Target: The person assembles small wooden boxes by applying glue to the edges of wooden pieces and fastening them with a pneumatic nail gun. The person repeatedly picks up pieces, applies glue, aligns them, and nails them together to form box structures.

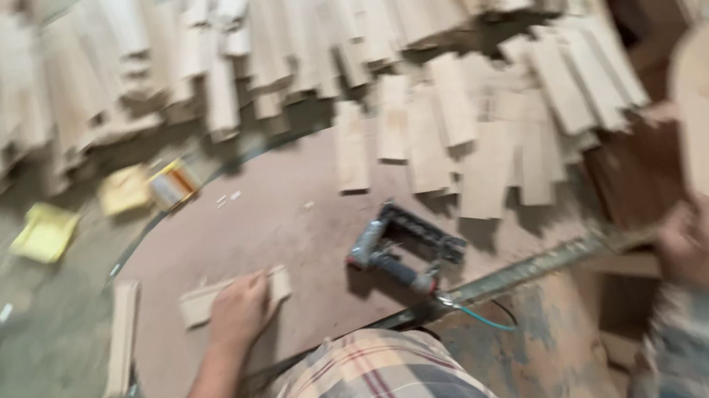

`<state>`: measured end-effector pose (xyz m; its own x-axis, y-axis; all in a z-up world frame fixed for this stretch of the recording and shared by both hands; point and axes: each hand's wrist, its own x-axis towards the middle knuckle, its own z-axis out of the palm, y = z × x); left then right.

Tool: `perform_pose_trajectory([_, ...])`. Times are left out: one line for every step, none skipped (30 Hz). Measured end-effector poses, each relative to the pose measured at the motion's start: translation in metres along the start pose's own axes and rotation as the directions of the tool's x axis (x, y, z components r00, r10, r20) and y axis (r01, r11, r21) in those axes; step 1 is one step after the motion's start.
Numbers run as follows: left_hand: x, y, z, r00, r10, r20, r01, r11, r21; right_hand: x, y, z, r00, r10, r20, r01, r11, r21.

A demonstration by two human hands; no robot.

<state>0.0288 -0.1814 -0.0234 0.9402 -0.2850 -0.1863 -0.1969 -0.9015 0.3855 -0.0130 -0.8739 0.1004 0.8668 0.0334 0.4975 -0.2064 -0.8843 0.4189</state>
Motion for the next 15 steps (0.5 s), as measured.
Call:
perform_pose_trajectory([0.000,0.009,-0.005,0.999,-0.036,0.015,0.035,0.999,0.038,0.013,-0.008,-0.014,0.996,-0.058,-0.063,0.065,0.991,0.116])
perform_pose_trajectory([-0.005,0.022,-0.008,0.996,-0.077,0.040,0.074,0.995,0.070,0.024,-0.015,-0.033,0.995,-0.084,-0.057,0.099,0.929,0.358])
perform_pose_trajectory([-0.005,0.030,-0.012,0.991,-0.090,-0.101,0.093,0.995,0.025,0.038,-0.032,-0.047,0.992,-0.117,-0.041,0.118,0.800,0.588])
perform_pose_trajectory([-0.014,0.037,-0.016,0.968,-0.096,-0.231,0.095,0.995,-0.018,0.046,-0.059,-0.063,0.987,-0.159,-0.002,0.104,0.634,0.766])
perform_pose_trajectory([-0.030,0.046,-0.019,0.963,-0.167,-0.210,0.112,0.962,-0.249,0.054,-0.094,-0.077,0.956,-0.291,-0.031,0.153,0.404,0.902])
perform_pose_trajectory([-0.027,0.046,-0.027,0.959,-0.199,-0.202,0.087,0.884,-0.460,0.066,-0.132,-0.090,0.901,-0.420,-0.108,0.165,0.101,0.981])
perform_pose_trajectory([-0.029,0.046,-0.033,0.955,-0.097,-0.281,-0.041,0.894,-0.447,0.079,-0.170,-0.099,0.780,-0.590,-0.210,0.100,-0.215,0.972])
perform_pose_trajectory([-0.034,0.049,-0.035,0.934,0.002,-0.357,-0.166,0.887,-0.430,0.039,-0.233,-0.133,0.996,-0.038,-0.075,0.082,0.271,0.959])
perform_pose_trajectory([-0.039,0.048,-0.034,0.898,0.101,-0.428,-0.289,0.869,-0.402,0.052,-0.271,-0.132,0.991,-0.093,-0.099,0.112,0.149,0.982])
perform_pose_trajectory([-0.045,0.048,-0.031,0.967,-0.043,-0.251,-0.133,0.757,-0.640,0.046,-0.293,-0.144,0.985,-0.162,0.057,-0.014,0.254,0.967])
perform_pose_trajectory([-0.048,0.048,-0.026,0.990,-0.136,-0.036,0.051,0.583,-0.811,0.045,-0.334,-0.143,0.913,-0.061,0.403,-0.407,-0.137,0.903])
perform_pose_trajectory([-0.048,0.041,-0.025,0.969,-0.170,0.182,0.234,0.378,-0.896,0.054,-0.362,-0.136,0.855,-0.100,0.509,-0.511,-0.330,0.794])
perform_pose_trajectory([-0.050,0.036,-0.024,0.968,-0.200,0.150,0.201,0.265,-0.943,0.060,-0.384,-0.132,0.785,-0.163,0.598,-0.588,-0.500,0.636])
perform_pose_trajectory([-0.053,0.029,-0.026,0.965,-0.231,0.122,0.160,0.157,-0.975,0.061,-0.401,-0.132,0.687,-0.290,0.666,-0.694,-0.532,0.485])
perform_pose_trajectory([-0.055,0.022,-0.028,0.960,-0.263,0.095,0.111,0.048,-0.993,0.060,-0.417,-0.133,0.574,-0.419,0.703,-0.781,-0.536,0.319])
